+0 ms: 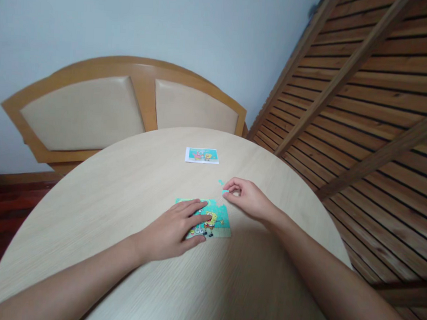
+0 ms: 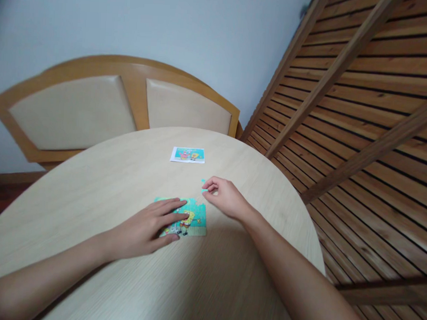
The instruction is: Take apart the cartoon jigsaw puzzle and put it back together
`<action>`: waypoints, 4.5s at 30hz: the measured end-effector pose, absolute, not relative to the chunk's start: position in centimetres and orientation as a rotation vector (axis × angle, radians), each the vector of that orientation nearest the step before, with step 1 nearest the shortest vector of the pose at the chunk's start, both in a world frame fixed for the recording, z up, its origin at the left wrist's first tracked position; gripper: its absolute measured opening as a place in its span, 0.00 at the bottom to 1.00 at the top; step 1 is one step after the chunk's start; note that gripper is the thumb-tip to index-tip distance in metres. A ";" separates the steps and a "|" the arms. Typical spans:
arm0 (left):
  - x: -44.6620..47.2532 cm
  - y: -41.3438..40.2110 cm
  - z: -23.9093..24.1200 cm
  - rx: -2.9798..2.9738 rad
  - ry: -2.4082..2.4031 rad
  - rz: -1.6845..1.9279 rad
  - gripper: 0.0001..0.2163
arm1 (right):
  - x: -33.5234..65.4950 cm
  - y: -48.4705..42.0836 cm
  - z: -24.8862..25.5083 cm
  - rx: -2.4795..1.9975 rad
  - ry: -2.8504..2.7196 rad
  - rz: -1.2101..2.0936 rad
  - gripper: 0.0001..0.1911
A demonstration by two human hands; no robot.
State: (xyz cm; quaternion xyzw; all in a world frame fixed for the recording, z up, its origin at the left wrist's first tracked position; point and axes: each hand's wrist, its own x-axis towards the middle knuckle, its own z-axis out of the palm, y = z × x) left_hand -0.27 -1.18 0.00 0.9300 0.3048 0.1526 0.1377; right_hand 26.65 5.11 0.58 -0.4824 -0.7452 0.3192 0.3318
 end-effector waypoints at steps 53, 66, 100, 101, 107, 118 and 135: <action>-0.5 -1.4 0.1 2.777 0.888 0.375 0.24 | 26.4 6.8 -1.5 -1.414 -2.068 0.325 0.15; -0.6 -1.2 -0.1 2.761 0.832 0.380 0.23 | 28.0 6.8 -1.2 -1.192 -2.291 0.455 0.12; -0.7 -1.1 -0.2 2.739 0.776 0.380 0.23 | 28.9 6.1 0.7 -1.131 -2.353 0.623 0.12; -0.7 -1.1 -0.2 2.746 0.777 0.371 0.23 | 28.9 6.0 0.8 -1.178 -2.324 0.617 0.12; -0.7 -1.1 -0.1 2.780 0.775 0.337 0.22 | 28.4 5.7 1.1 -1.447 -2.263 0.423 0.11; -0.5 -1.0 0.0 2.774 0.764 0.354 0.22 | 26.3 4.9 0.2 -1.603 -2.205 0.364 0.10; -0.7 -1.0 -0.2 2.762 0.767 0.368 0.22 | 26.4 5.1 -0.4 -1.521 -2.159 0.495 0.09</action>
